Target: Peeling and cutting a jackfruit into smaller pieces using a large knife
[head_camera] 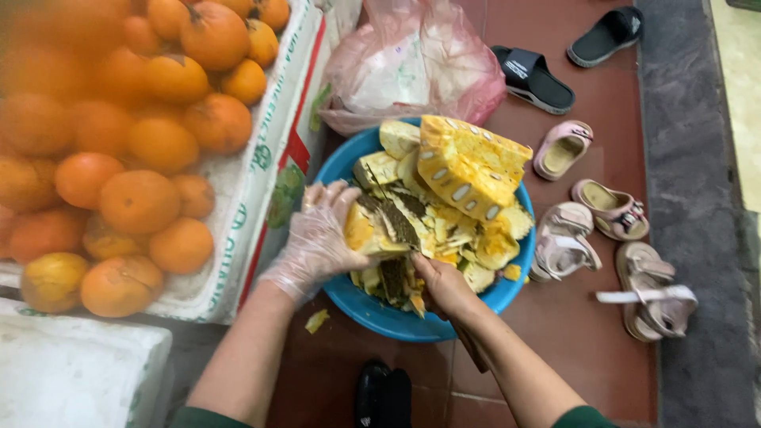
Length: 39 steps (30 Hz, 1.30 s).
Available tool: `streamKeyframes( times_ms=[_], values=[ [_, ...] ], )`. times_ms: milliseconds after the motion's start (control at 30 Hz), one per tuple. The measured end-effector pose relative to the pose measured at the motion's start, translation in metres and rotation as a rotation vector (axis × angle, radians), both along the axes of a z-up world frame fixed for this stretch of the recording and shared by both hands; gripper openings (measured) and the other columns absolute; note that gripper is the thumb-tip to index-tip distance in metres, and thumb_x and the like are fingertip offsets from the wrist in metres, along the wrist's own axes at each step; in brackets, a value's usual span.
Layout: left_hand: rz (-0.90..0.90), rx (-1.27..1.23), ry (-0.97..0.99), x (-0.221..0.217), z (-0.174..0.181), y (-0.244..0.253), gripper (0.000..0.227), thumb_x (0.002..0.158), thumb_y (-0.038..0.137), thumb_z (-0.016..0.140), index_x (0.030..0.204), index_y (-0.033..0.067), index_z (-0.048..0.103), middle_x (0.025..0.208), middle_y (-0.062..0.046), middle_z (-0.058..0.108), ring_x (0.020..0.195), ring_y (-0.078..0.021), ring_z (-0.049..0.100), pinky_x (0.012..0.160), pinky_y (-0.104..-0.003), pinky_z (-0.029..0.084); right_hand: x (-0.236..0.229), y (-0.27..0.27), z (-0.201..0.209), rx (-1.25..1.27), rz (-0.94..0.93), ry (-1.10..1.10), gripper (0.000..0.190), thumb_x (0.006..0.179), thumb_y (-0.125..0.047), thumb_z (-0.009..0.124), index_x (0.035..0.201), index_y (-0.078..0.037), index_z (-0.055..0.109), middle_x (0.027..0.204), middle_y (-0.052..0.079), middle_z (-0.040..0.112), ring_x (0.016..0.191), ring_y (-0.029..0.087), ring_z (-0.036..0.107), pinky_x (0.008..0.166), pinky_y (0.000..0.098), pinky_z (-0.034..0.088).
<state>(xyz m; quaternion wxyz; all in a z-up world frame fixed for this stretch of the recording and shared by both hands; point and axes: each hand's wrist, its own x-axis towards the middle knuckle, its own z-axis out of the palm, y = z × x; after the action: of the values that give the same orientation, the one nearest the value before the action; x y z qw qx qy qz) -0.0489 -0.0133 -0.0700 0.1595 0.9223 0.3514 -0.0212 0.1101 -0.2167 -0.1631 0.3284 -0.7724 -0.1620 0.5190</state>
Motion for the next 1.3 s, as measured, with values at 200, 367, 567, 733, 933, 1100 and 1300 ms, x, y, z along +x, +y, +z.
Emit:
streamKeyframes(
  times_ms=[200, 367, 567, 733, 933, 1100, 1300],
  values=[
    [0.02, -0.033, -0.012, -0.014, -0.009, 0.009, 0.119, 0.043, 0.067, 0.083, 0.151, 0.0375, 0.039, 0.156, 0.009, 0.04, 0.15, -0.0315, 0.034, 0.103, -0.053, 0.058, 0.005, -0.08, -0.067, -0.063, 0.049, -0.019, 0.06, 0.105, -0.061, 0.052, 0.097, -0.004, 0.069, 0.053, 0.021, 0.062, 0.035, 0.029, 0.057, 0.027, 0.0345, 0.045],
    [0.007, 0.058, -0.138, -0.021, -0.025, 0.006, 0.116, 0.04, 0.063, 0.082, 0.146, 0.0352, 0.044, 0.15, 0.007, 0.046, 0.143, -0.0335, 0.041, 0.096, -0.054, 0.061, 0.005, -0.034, -0.005, -0.156, 0.193, -0.14, 0.069, 0.099, -0.073, 0.049, 0.11, -0.01, 0.073, 0.084, 0.026, 0.073, 0.091, 0.044, 0.068, 0.087, 0.0507, 0.051],
    [-0.011, 0.096, -0.304, -0.034, -0.035, 0.007, 0.116, 0.04, 0.065, 0.086, 0.144, 0.0305, 0.049, 0.148, 0.001, 0.053, 0.142, -0.0363, 0.046, 0.103, -0.051, 0.057, 0.008, -0.016, -0.028, -0.072, -0.043, 0.033, 0.072, 0.097, -0.065, 0.061, 0.08, 0.005, 0.071, 0.052, 0.025, 0.063, 0.037, 0.034, 0.061, 0.034, 0.0444, 0.049],
    [-0.077, -0.116, -0.403, -0.047, -0.059, 0.032, 0.129, 0.043, 0.066, 0.092, 0.151, 0.013, 0.043, 0.158, -0.016, 0.041, 0.149, -0.0434, 0.033, 0.127, -0.05, 0.019, -0.01, -0.035, 0.062, -0.294, -0.003, 0.191, 0.075, 0.099, -0.062, 0.044, 0.111, 0.008, 0.068, 0.05, 0.022, 0.055, 0.03, 0.027, 0.039, 0.031, 0.0366, 0.028],
    [-0.161, -0.012, -0.436, -0.034, -0.059, 0.029, 0.127, 0.044, 0.062, 0.088, 0.15, 0.0077, 0.045, 0.155, -0.019, 0.043, 0.149, -0.0359, 0.037, 0.13, -0.048, 0.012, -0.003, 0.002, 0.046, -0.381, 0.027, 0.135, 0.083, 0.097, -0.076, 0.045, 0.065, -0.001, 0.056, 0.054, 0.021, 0.056, 0.035, 0.03, 0.043, 0.036, 0.0399, 0.035],
    [0.089, -0.381, -0.249, -0.035, -0.013, 0.028, 0.127, 0.05, 0.051, 0.096, 0.157, 0.0164, 0.036, 0.165, -0.011, 0.034, 0.154, -0.0434, 0.019, 0.122, -0.067, 0.023, 0.003, -0.026, 0.064, -0.367, 0.008, 0.345, 0.066, 0.1, -0.068, 0.046, 0.105, -0.003, 0.057, 0.061, 0.018, 0.055, 0.042, 0.023, 0.039, 0.037, 0.0364, 0.03],
    [-0.139, -0.097, -0.514, -0.063, -0.055, 0.024, 0.125, 0.055, 0.068, 0.089, 0.154, 0.0103, 0.04, 0.161, -0.024, 0.038, 0.152, -0.0456, 0.032, 0.129, -0.056, 0.015, 0.005, -0.053, 0.075, -0.393, -0.097, 0.462, 0.104, 0.089, -0.078, 0.04, 0.133, 0.013, 0.065, 0.05, 0.017, 0.056, 0.029, 0.024, 0.042, 0.032, 0.0343, 0.034]
  ],
)
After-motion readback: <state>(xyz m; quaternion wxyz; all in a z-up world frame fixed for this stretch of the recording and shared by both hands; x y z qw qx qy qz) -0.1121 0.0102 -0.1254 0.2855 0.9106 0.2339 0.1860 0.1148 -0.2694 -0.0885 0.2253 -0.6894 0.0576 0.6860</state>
